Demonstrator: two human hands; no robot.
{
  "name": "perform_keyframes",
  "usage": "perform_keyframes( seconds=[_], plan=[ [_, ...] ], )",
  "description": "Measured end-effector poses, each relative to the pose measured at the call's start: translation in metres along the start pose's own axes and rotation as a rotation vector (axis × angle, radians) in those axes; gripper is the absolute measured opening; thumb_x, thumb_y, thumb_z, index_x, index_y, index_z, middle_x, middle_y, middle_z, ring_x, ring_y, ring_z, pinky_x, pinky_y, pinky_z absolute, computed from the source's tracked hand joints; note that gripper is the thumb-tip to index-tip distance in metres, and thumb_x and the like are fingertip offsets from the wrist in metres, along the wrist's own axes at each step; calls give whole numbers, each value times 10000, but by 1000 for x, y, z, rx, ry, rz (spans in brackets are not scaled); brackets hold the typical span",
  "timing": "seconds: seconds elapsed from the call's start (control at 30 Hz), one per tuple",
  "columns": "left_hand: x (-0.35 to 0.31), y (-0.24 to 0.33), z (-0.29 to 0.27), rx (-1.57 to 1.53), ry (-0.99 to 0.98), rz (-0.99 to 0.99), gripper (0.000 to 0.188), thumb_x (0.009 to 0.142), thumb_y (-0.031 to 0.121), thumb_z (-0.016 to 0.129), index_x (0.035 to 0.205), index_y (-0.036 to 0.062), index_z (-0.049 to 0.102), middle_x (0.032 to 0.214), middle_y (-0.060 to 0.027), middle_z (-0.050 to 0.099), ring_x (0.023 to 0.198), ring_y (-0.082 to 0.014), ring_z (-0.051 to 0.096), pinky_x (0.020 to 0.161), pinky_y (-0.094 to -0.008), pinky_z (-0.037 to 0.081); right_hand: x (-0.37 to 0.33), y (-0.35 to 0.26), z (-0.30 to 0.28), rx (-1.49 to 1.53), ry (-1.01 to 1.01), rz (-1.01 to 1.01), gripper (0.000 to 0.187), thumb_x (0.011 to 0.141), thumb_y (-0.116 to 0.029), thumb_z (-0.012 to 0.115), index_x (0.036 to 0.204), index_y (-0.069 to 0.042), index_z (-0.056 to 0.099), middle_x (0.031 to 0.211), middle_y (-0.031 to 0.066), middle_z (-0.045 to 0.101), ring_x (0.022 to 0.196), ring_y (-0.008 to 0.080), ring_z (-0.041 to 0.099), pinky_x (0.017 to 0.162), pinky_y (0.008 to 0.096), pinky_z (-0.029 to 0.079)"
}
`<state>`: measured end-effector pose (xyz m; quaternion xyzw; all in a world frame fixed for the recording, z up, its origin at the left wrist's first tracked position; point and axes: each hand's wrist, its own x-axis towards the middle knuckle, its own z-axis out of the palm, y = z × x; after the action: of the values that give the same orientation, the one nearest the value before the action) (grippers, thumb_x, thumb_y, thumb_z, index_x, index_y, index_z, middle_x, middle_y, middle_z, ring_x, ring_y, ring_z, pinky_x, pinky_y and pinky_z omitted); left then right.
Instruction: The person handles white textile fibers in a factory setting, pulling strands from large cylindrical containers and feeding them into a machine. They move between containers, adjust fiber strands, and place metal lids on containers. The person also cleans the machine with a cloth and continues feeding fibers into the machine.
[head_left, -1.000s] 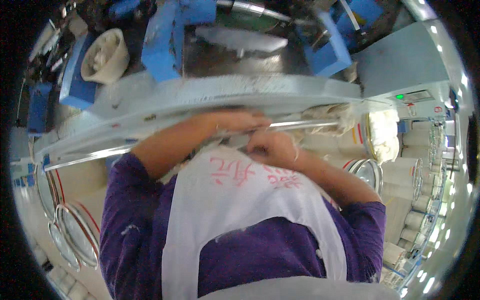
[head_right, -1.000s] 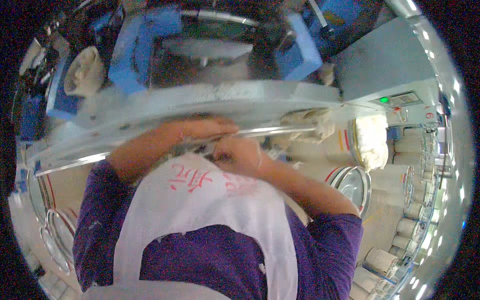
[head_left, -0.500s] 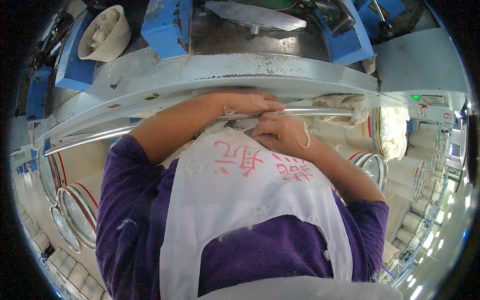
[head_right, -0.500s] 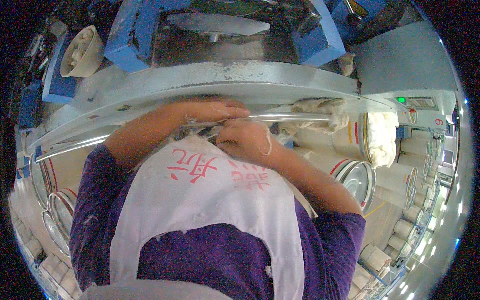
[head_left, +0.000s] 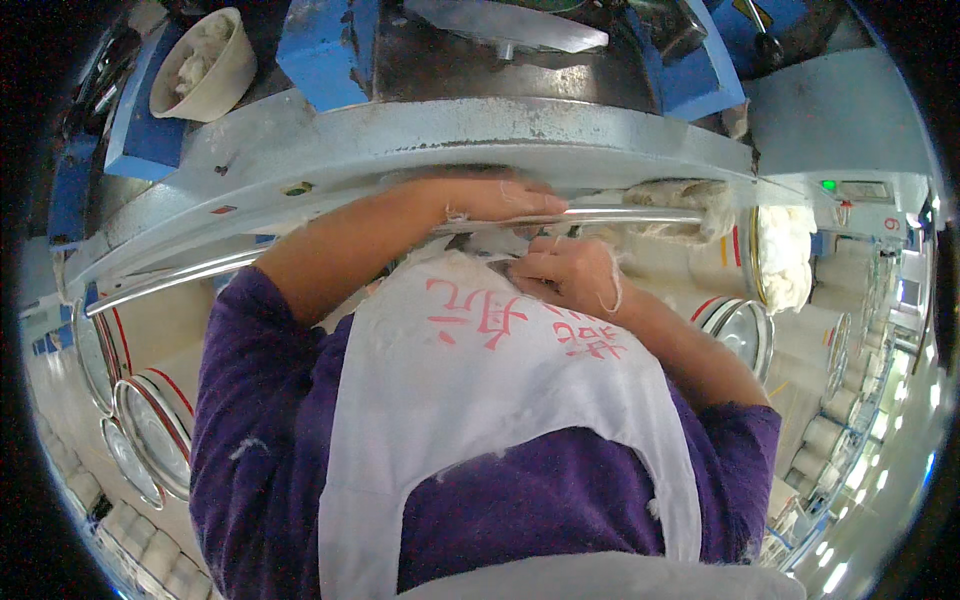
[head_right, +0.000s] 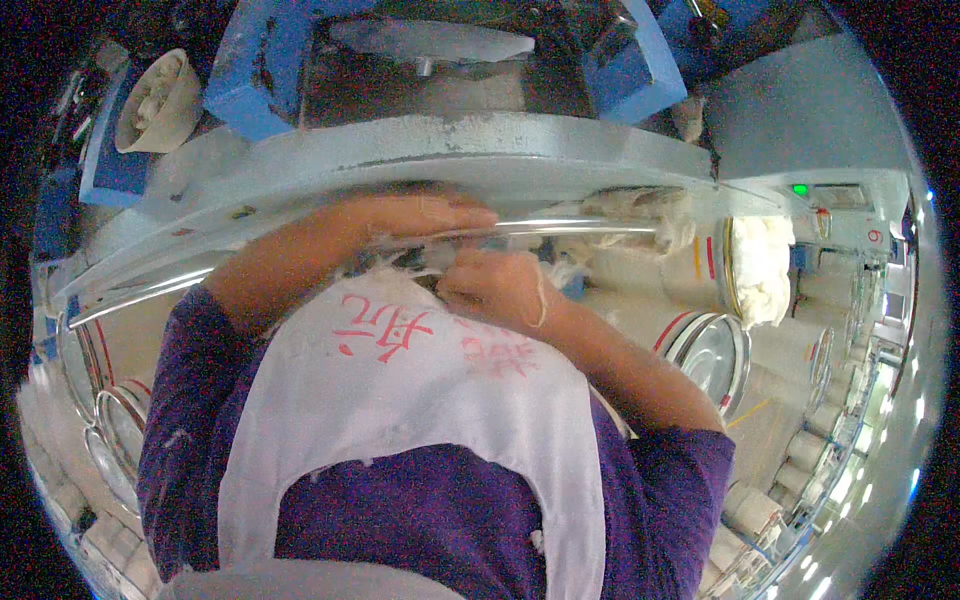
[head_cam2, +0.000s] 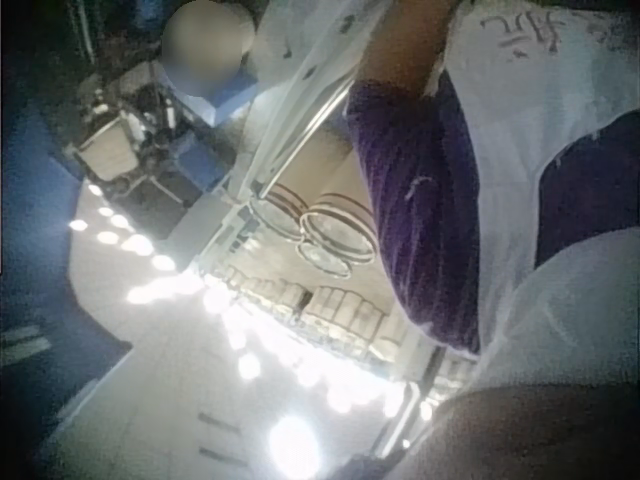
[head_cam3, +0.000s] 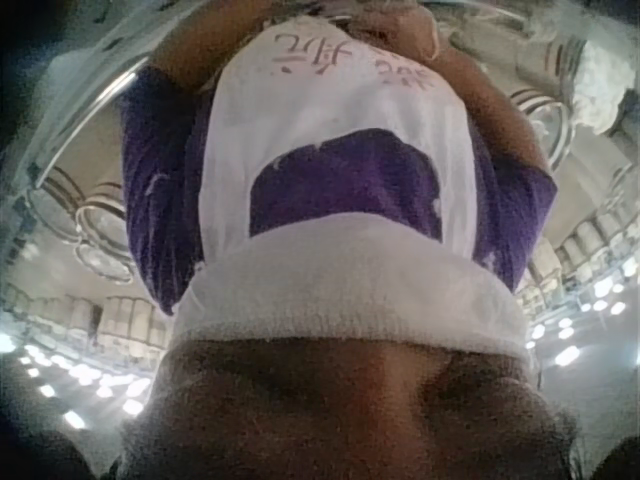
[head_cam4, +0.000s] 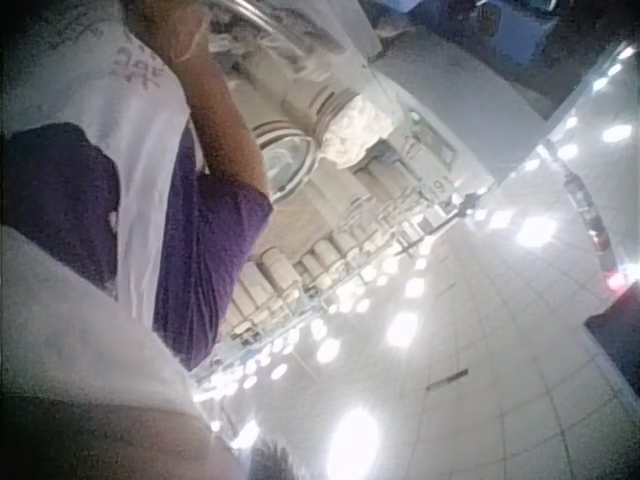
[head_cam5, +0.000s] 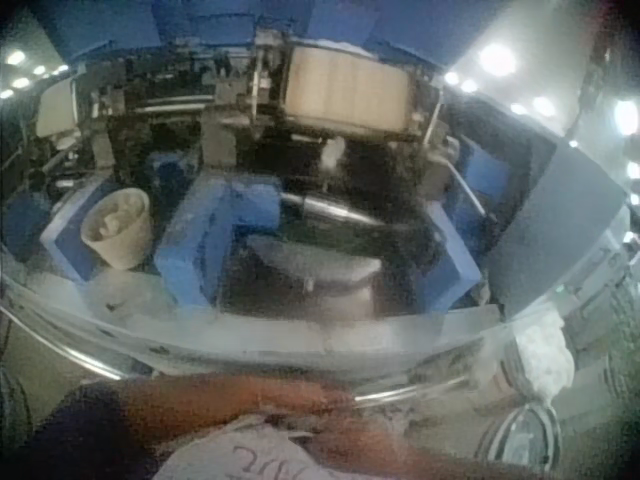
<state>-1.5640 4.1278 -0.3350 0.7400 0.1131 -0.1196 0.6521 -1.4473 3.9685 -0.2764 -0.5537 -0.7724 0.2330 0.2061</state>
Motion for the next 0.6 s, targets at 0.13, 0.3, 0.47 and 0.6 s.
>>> perform_keyframes(
  seconds=[0.13, 0.3, 0.47, 0.6],
  plan=[
    [-12, 8, 5, 162, 135, 162, 620, 974, 559, 442, 1257, 29, 595, 1190, -139, 630, 1085, -237, 571, 987, -357, 414, 1, -1, -1, -67, 139, 23, 83, 794, -169, 673, 844, -104, 659, 801, 88, 638, 717, 299, 648, 599, 410, 520],
    [-8, 4, -3, 124, -17, 104, 625, 972, 565, 442, 1270, 35, 587, 1192, -139, 629, 1079, -239, 575, 991, -366, 411, -1, -2, -4, 91, 169, 8, 94, 797, -58, 684, 891, -52, 688, 799, 119, 659, 695, 271, 634, 613, 345, 500],
    [0, -4, -4, 73, 53, 77, 648, 967, 589, 437, 1272, 36, 583, 1175, -135, 629, 1067, -238, 573, 989, -367, 409, -5, -7, -16, 197, 123, 208, 100, 813, -159, 652, 867, -82, 683, 821, 127, 680, 744, 327, 663, 654, 416, 522],
    [2, -4, -1, 60, 20, -12, 652, 965, 594, 435, 1266, 36, 586, 1195, -143, 619, 1094, -248, 566, 995, -376, 404, -3, -8, -16, 192, 74, 140, 95, 814, -175, 654, 855, -92, 672, 809, 118, 665, 748, 330, 656, 660, 431, 519]
  ],
)
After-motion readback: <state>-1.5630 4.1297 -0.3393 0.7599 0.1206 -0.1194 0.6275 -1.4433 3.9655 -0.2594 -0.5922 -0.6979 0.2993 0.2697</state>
